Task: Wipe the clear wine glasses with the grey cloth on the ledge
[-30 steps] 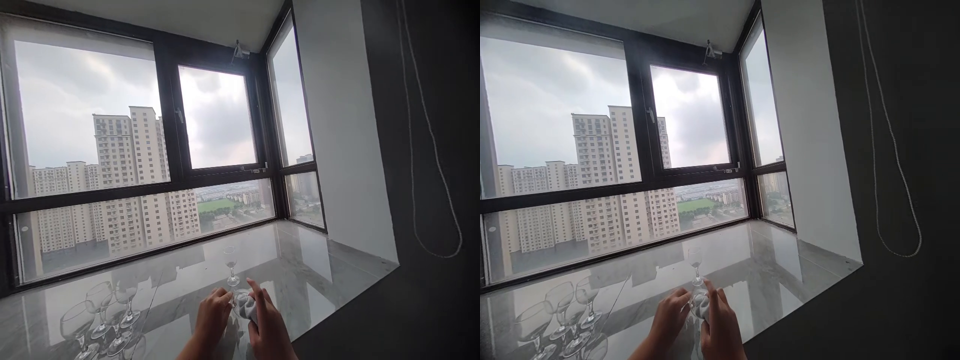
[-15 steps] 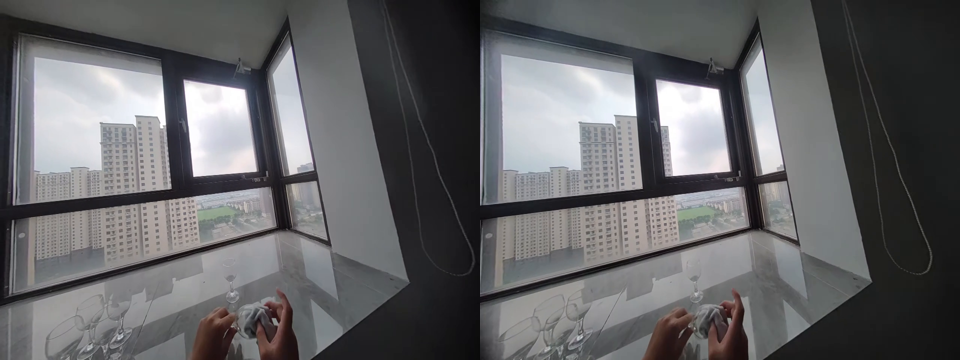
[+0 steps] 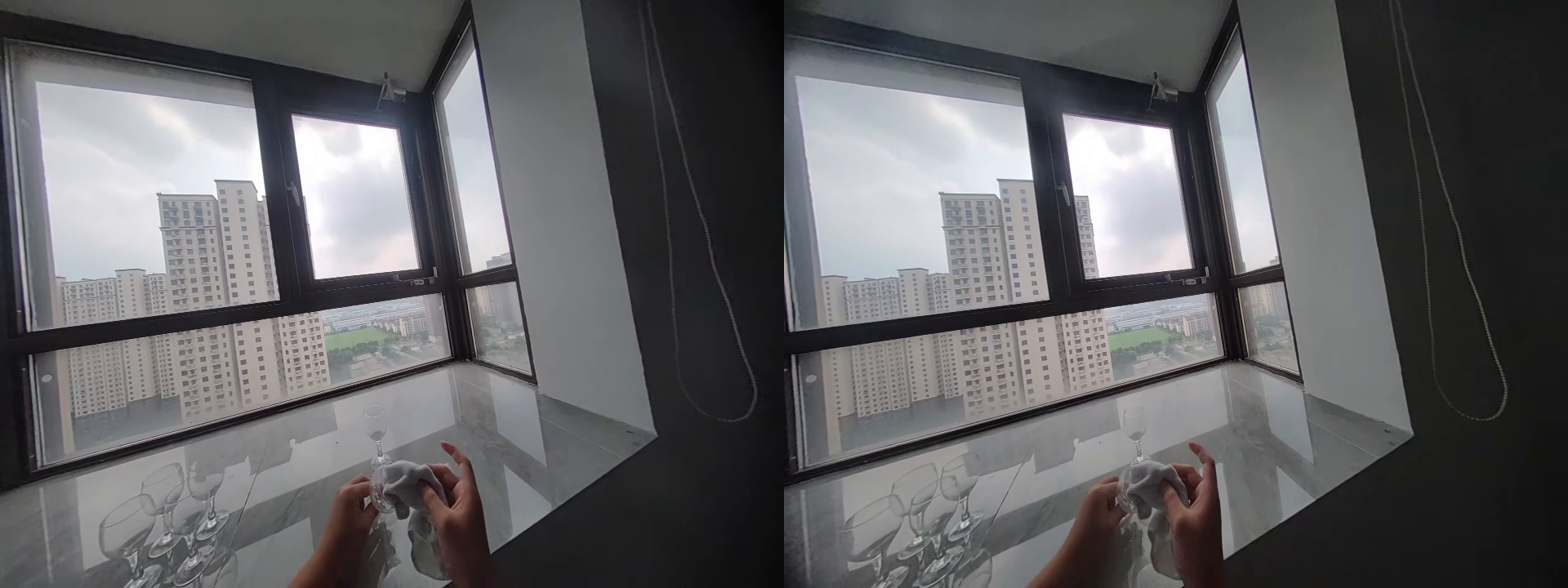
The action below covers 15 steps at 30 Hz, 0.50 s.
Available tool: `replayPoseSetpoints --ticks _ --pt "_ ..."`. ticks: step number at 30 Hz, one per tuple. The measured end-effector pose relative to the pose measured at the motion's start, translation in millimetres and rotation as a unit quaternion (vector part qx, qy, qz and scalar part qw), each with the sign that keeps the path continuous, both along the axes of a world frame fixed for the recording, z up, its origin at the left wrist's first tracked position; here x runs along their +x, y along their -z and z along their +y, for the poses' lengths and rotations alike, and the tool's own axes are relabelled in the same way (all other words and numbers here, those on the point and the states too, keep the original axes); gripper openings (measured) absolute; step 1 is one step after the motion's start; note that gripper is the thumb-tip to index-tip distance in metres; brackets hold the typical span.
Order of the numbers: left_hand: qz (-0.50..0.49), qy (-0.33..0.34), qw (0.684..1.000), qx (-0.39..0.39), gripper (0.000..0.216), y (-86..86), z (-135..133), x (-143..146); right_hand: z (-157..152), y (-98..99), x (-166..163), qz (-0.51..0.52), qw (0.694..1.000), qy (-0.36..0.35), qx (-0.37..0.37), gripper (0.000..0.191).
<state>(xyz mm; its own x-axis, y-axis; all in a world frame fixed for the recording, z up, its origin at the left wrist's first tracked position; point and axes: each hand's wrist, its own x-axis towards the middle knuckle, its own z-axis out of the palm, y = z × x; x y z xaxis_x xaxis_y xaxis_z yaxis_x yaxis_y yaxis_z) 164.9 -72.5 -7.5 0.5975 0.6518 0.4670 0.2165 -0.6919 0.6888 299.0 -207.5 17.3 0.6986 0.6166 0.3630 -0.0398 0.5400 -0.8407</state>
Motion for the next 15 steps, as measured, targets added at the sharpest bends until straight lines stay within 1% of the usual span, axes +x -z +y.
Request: replayPoseSetpoints --ticks 2,3,4,6,7,8,9,10,11,13,15 --pt "-0.060 0.016 0.995 -0.078 0.038 2.8 6 2 -5 -1.7 13 0.010 0.999 0.040 -0.029 0.071" --pt "-0.087 0.028 0.986 -0.138 0.046 4.5 9 2 -6 -0.9 19 0.007 0.997 0.066 -0.048 0.069" --pt "-0.112 0.040 0.971 -0.207 0.053 6.4 12 1 -7 1.2 23 -0.001 0.993 0.093 -0.066 0.068" --pt "-0.158 0.065 0.924 -0.343 0.063 10.3 14 -1 -4 9.0 25 -0.029 0.986 0.139 -0.090 0.063" --pt "-0.179 0.079 0.898 -0.393 0.064 11.7 13 -2 -1 14.2 23 -0.047 0.983 0.147 -0.097 0.060" --pt "-0.198 0.095 0.877 -0.427 0.063 12.6 12 -3 3 19.5 19 -0.066 0.982 0.144 -0.101 0.058" --pt "-0.212 0.107 0.863 -0.446 0.061 12.7 10 -4 7 24.6 13 -0.081 0.983 0.132 -0.103 0.056" --pt "-0.217 0.116 0.857 -0.454 0.059 12.0 7 -4 11 28.8 7 -0.089 0.983 0.119 -0.104 0.054" --pt "-0.216 0.119 0.857 -0.452 0.057 10.8 5 -3 15 31.8 0 -0.091 0.985 0.106 -0.104 0.054" --pt "-0.214 0.107 0.869 -0.433 0.055 8.1 2 -1 19 33.1 -10 -0.073 0.989 0.085 -0.100 0.058" --pt "-0.213 0.077 0.888 -0.400 0.057 8.1 3 2 19 29.6 -13 -0.040 0.993 0.069 -0.086 0.062"
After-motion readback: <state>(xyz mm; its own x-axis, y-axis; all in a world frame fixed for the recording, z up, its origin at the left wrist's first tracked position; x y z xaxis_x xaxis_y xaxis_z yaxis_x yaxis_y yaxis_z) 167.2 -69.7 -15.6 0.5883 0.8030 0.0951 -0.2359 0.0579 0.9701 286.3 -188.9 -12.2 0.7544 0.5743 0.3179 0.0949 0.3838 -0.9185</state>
